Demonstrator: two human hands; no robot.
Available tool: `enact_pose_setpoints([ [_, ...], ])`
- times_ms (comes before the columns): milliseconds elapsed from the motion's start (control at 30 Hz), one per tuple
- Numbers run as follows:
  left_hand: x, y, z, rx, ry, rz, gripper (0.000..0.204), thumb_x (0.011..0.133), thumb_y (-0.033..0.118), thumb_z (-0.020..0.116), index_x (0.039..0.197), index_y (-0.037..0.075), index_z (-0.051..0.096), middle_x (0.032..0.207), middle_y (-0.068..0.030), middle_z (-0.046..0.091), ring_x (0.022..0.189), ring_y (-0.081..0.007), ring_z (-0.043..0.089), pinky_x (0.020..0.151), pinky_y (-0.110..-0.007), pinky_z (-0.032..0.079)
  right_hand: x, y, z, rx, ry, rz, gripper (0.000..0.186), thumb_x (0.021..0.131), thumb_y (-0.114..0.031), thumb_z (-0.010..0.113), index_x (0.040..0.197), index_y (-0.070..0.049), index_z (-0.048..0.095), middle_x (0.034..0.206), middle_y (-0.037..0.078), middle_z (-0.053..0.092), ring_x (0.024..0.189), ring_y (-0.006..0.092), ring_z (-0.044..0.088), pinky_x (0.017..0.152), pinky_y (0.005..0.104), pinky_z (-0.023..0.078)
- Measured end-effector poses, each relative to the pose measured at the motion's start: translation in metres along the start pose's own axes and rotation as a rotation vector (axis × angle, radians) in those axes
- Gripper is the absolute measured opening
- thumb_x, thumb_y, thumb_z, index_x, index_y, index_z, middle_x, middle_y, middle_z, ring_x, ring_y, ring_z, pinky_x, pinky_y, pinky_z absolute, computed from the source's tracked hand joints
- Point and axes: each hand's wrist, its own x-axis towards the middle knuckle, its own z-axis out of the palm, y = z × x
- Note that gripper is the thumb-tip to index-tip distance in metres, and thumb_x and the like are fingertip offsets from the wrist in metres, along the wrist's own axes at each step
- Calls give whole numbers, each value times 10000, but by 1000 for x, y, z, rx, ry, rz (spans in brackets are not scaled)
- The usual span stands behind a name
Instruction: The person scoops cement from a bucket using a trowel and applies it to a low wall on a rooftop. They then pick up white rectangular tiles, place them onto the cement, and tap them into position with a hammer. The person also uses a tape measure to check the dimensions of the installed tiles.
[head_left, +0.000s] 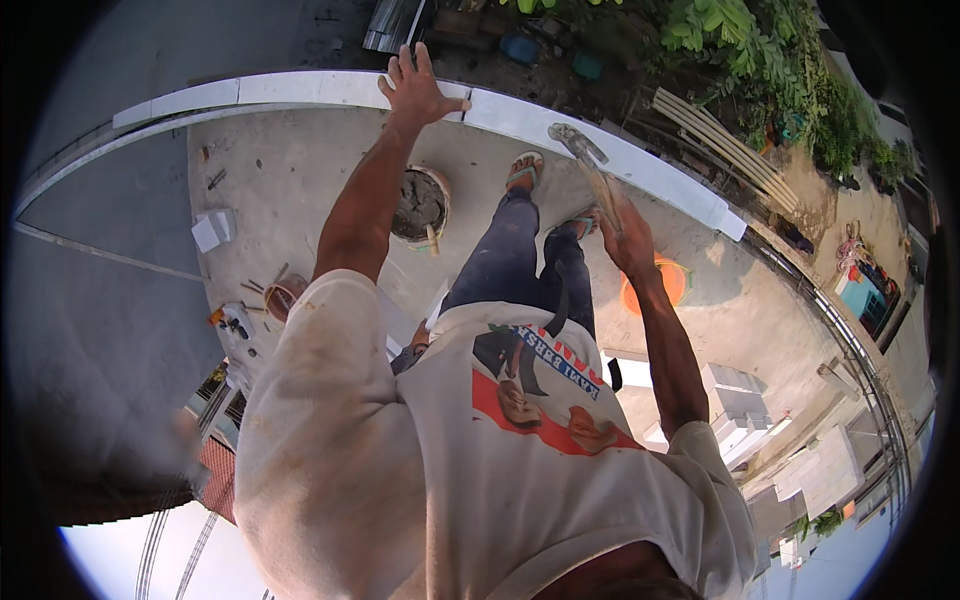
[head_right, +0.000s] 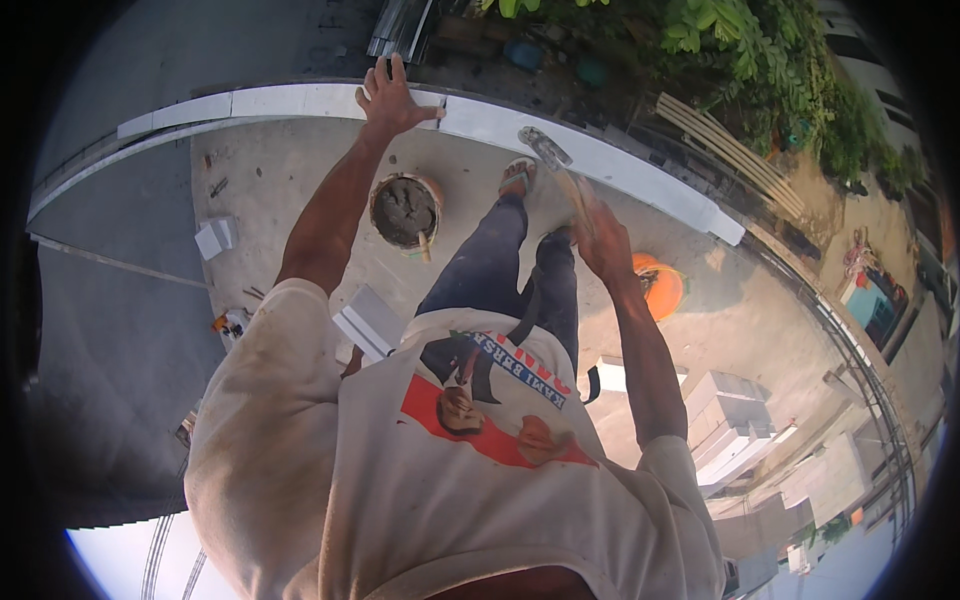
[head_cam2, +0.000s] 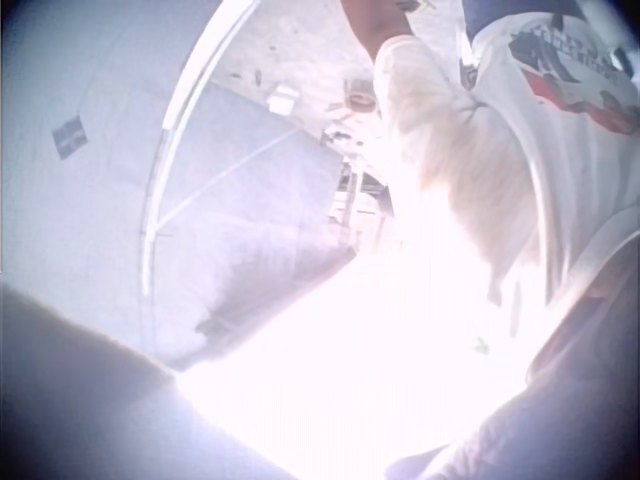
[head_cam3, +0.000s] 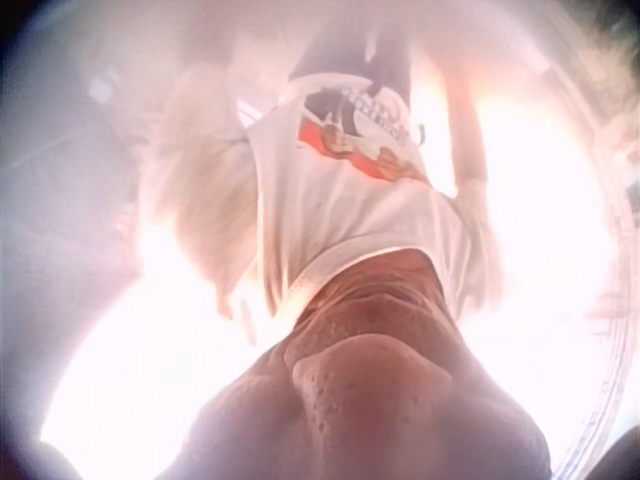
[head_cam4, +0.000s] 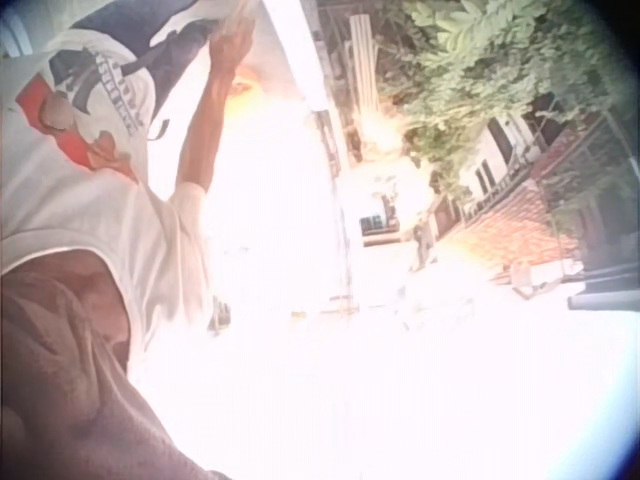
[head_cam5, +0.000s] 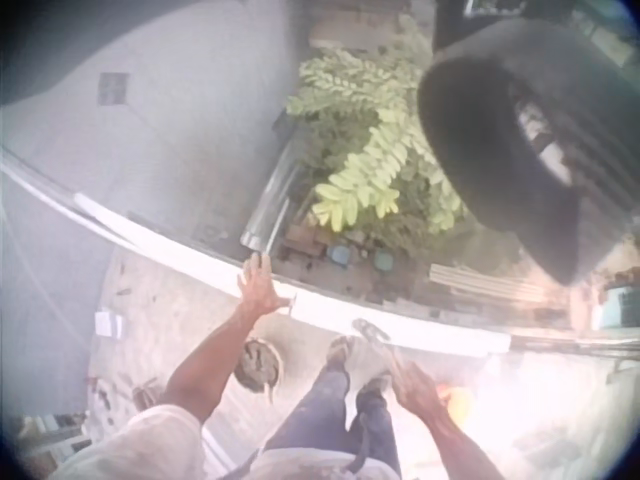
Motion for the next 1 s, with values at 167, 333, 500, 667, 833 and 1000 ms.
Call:
enact_pose_setpoints([
  [167, 5, -1, -5, -41, 30, 47, 1522, 582, 731, 929, 1695, 78, 122, 1711, -281, 158, 1570, -520, 149, 1173, -779, 167, 6, 23, 16, -103, -22, -4, 588, 939, -121, 707, 1497, -126, 520, 1084, 191, 667, 953, 434, 696, 791, 541, 578],
  [333, 12, 27, -18, -27, -69, 45, 1453, 616, 690, 937, 1677, 68, 164, 1697, -287, 182, 1564, -511, 179, 1177, -756, 192, -6, 31, 3, -199, -20, 48, 614, 923, -119, 707, 1504, -143, 509, 1124, 190, 664, 905, 424, 698, 759, 525, 589],
  [500, -3, 10, -25, 19, -51, -34, 1457, 635, 683, 935, 1688, 66, 139, 1711, -274, 162, 1573, -481, 169, 1187, -735, 183, -55, -19, -22, -143, 14, 281, 590, 901, -182, 725, 1462, -141, 545, 1083, 199, 694, 900, 415, 706, 779, 498, 592],
  [667, -42, 28, -14, -112, 347, 157, 1134, 833, 501, 870, 1663, 48, 245, 1639, -240, 340, 1503, -441, 326, 1181, -636, 289, -185, -2, 10, 105, -104, 877, 324, 844, -210, 720, 1129, -57, 720, 925, 214, 759, 878, 353, 761, 774, 474, 617],
  [833, -116, 92, -30, -328, 199, 409, 517, 927, 150, 771, 1394, -10, 614, 1261, -204, 686, 1156, -358, 643, 1012, -486, 495, -311, 3, 69, 487, -39, 1605, 237, 907, -121, 617, 981, 89, 699, 789, 185, 744, 651, 268, 750, 574, 419, 603],
  [1000, -185, 158, -19, -260, -618, 402, 470, 926, 253, 758, 1274, -56, 692, 1222, -252, 729, 1078, -316, 730, 979, -435, 552, -407, 21, 131, 1083, 458, 1742, 136, 927, -80, 577, 925, 45, 630, 709, 90, 621, 588, 222, 646, 524, 394, 542],
])
